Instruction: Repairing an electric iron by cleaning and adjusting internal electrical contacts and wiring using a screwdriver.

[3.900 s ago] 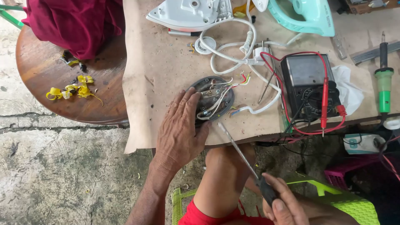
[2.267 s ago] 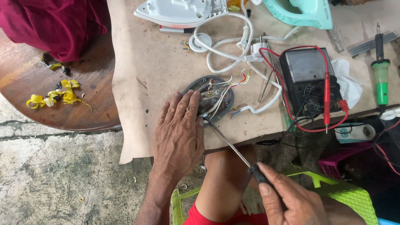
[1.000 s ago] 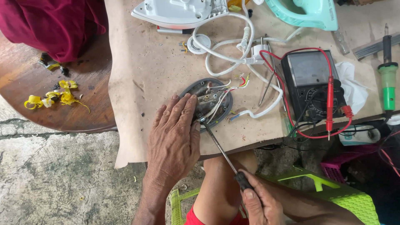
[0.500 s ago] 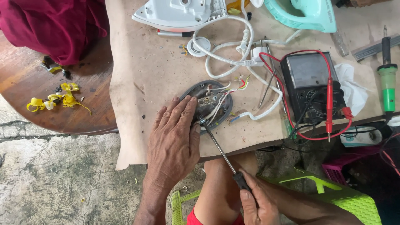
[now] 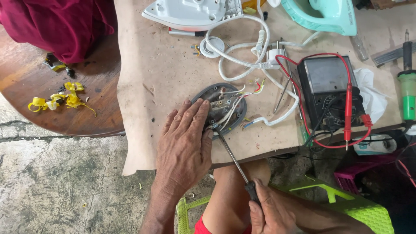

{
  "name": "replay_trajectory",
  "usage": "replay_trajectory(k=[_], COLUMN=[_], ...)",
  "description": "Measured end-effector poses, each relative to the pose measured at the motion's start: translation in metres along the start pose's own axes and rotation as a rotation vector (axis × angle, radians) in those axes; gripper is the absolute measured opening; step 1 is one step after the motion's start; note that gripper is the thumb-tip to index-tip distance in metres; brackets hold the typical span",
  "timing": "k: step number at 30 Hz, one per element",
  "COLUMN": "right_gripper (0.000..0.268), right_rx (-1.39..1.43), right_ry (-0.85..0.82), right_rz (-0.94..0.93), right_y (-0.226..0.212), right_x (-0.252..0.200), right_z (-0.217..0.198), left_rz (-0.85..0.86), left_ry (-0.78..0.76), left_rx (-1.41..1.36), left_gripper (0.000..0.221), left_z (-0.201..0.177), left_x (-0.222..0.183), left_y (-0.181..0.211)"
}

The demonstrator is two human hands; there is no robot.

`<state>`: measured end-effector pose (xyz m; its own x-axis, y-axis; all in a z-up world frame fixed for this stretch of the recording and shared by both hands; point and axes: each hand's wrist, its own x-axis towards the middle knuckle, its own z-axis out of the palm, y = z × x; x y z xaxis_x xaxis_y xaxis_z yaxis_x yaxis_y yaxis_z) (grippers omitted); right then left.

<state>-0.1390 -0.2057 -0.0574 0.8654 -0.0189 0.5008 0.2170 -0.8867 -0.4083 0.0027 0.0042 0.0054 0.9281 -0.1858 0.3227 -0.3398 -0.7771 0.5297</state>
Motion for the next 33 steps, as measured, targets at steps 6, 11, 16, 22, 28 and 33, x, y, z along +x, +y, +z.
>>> replay_trajectory(k=[6, 11, 16, 22, 28, 33], right_gripper=[0.042, 0.043, 0.049, 0.052, 0.050, 0.047], right_rx=[0.275, 0.308, 0.185, 0.038, 0.040, -0.005], right_ry=[-0.205, -0.359, -0.589, -0.806, -0.924, -0.972], right_rz=[0.247, 0.480, 0.523, 0.524, 0.506, 0.617], right_y=[0.004, 0.001, 0.012, 0.003, -0.019, -0.044], right_x=[0.009, 0.034, 0.080, 0.137, 0.187, 0.214], right_z=[-0.017, -0.046, -0.080, -0.106, -0.119, -0.121], left_rz=[0.021, 0.017, 0.026, 0.026, 0.018, 0.033], left_ry=[0.003, 0.012, 0.013, 0.028, 0.038, 0.033], left_rx=[0.009, -0.009, 0.004, 0.007, 0.012, 0.029], left_gripper=[0.053, 0.053, 0.055, 0.053, 0.055, 0.055], left_z=[-0.001, 0.002, 0.003, 0.005, 0.005, 0.004], left_x=[-0.002, -0.002, -0.001, -0.001, -0.003, -0.001], left_y=[-0.001, -0.001, -0.003, -0.003, -0.003, -0.002])
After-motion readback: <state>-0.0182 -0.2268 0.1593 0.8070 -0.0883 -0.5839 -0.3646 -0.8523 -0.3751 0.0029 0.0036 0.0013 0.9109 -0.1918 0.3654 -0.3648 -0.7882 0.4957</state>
